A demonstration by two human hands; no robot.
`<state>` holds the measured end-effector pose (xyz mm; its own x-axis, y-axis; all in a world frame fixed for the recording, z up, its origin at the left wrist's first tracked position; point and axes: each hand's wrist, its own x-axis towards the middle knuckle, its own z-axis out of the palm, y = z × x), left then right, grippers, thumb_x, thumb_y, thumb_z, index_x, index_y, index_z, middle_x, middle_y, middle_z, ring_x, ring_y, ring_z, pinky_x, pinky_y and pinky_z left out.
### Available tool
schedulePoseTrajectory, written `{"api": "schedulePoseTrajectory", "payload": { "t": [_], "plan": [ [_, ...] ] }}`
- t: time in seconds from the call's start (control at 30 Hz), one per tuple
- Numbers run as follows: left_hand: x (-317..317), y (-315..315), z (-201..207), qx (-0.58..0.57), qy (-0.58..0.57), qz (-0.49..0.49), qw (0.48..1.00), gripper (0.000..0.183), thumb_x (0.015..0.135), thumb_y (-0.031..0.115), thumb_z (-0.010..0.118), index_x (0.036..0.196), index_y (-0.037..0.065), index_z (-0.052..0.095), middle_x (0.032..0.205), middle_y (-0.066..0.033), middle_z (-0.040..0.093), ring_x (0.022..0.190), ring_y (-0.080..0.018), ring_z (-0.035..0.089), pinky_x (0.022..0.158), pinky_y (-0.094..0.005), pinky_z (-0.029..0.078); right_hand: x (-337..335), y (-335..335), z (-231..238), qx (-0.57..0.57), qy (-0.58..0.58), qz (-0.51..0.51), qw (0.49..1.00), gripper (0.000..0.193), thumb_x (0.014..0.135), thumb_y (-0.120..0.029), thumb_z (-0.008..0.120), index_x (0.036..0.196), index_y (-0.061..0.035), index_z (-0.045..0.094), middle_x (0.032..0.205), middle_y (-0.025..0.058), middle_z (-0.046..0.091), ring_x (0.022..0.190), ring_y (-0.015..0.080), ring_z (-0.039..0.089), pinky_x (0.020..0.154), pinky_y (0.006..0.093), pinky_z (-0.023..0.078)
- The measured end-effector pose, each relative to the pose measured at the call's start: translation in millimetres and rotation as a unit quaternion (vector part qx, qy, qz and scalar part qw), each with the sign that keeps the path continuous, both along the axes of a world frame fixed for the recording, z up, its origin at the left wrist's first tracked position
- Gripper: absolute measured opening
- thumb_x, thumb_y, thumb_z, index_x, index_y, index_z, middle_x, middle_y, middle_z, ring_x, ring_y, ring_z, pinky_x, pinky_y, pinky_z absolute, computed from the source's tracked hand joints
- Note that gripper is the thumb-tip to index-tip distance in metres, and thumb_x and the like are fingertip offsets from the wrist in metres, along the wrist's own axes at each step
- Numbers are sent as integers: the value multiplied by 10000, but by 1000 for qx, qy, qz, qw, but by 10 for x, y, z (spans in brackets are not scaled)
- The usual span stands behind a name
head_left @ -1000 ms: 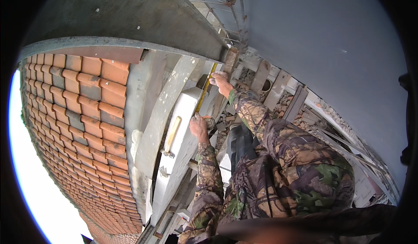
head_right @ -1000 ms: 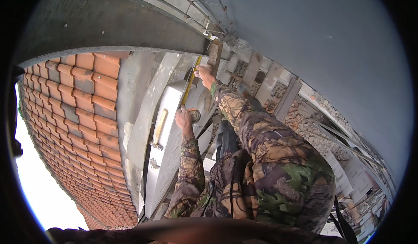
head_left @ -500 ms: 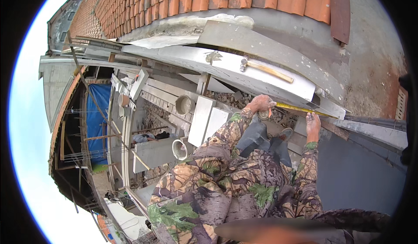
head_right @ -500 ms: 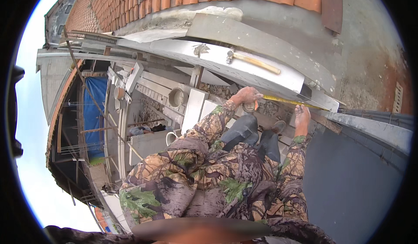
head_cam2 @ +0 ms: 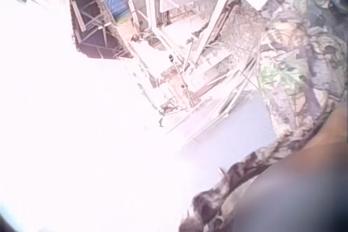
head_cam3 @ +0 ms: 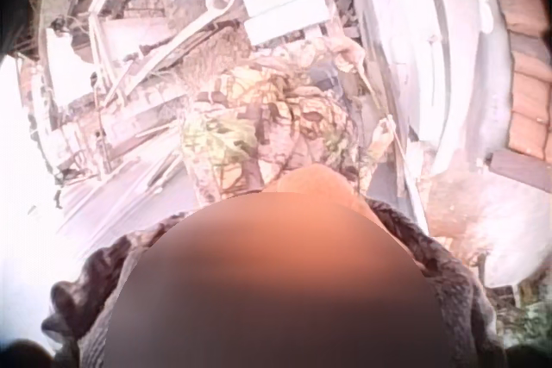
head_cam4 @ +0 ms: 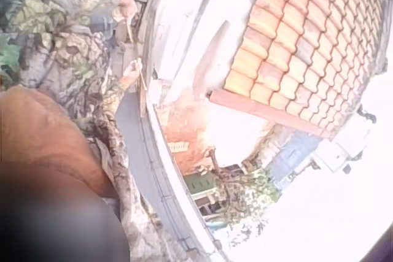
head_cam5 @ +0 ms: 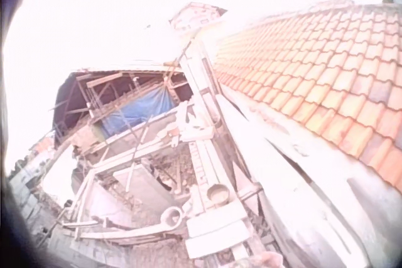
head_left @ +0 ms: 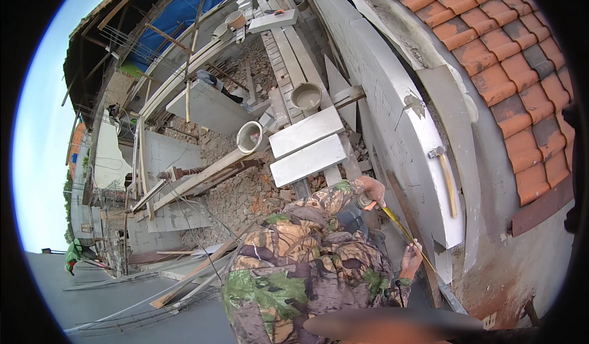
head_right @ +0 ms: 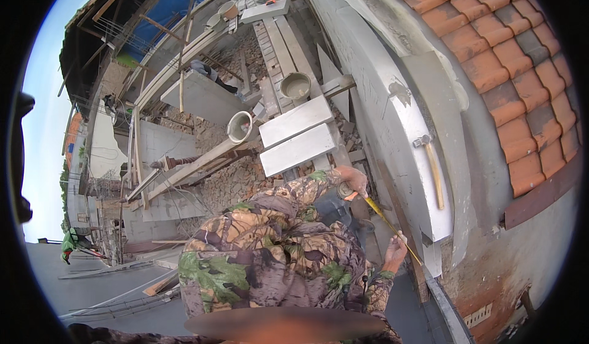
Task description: The person measures and positions white rectangular tiles on a curved wall, applies mortar with a trowel, and taps the tiles into place with a hammer. The person also uses a tape measure to check alignment and retrieves additional tiles from a nearby pile.
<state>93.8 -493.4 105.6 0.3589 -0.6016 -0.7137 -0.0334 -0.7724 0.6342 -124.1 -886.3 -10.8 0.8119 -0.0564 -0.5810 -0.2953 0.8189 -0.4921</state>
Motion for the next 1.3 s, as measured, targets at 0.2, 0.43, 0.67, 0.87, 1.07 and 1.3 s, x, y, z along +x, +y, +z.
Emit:
{"api": "schedulePoseTrajectory", "payload": {
  "t": [0.2, 0.43, 0.67, 0.87, 1.07, 1.3],
  "plan": [
    [-144, 644, -92, 11, 68, 54, 996, 484, 957, 531, 617, 895, 91, 808, 839, -146, 749, 783, -331, 683, 763, -458, 513, 289, 473, 294, -13, 69, 192, 979, 218, 912, -83, 687, 1129, -105, 687, 1093, 15, 730, 970, 169, 700, 827, 322, 564],
    [-752, 1289, -405, -62, 90, 179, 978, 441, 927, 561, 674, 832, 160, 830, 729, -33, 724, 710, -211, 643, 691, -380, 496, 842, 784, 712, -118, 100, 314, 937, 189, 919, -111, 693, 1098, -53, 684, 996, 49, 720, 907, 172, 697, 792, 321, 575],
    [-1227, 1571, -274, -37, 64, 307, 949, 563, 929, 606, 633, 823, 85, 821, 721, -87, 726, 714, -253, 648, 751, -406, 497, 1587, 1280, 1027, -153, 77, 424, 889, 188, 908, -127, 704, 1073, -39, 683, 942, 46, 694, 882, 165, 670, 779, 314, 556],
    [-1571, 1294, -417, -93, 35, 413, 905, 605, 929, 648, 610, 833, 89, 822, 718, -104, 721, 724, -279, 665, 755, -409, 508, 1962, 1534, 1161, -169, -1, 476, 863, 179, 928, -103, 685, 1094, -39, 671, 960, 45, 704, 879, 165, 688, 758, 310, 578],
    [-1864, 1097, -785, -77, -22, 441, 894, 636, 907, 676, 619, 812, 81, 820, 758, -121, 743, 768, -287, 686, 784, -424, 519, 2053, 1695, 1235, -201, -17, 468, 860, 122, 934, -100, 694, 1046, -63, 666, 962, 39, 698, 871, 169, 682, 737, 322, 567],
    [-1909, 1033, -626, -68, 9, 504, 861, 680, 868, 713, 639, 822, 57, 811, 794, -126, 751, 806, -287, 696, 800, -442, 526, 2170, 1894, 1118, -220, 8, 466, 857, 93, 960, -125, 680, 1032, -74, 652, 924, 27, 689, 847, 154, 681, 718, 296, 565]
  ]
}}
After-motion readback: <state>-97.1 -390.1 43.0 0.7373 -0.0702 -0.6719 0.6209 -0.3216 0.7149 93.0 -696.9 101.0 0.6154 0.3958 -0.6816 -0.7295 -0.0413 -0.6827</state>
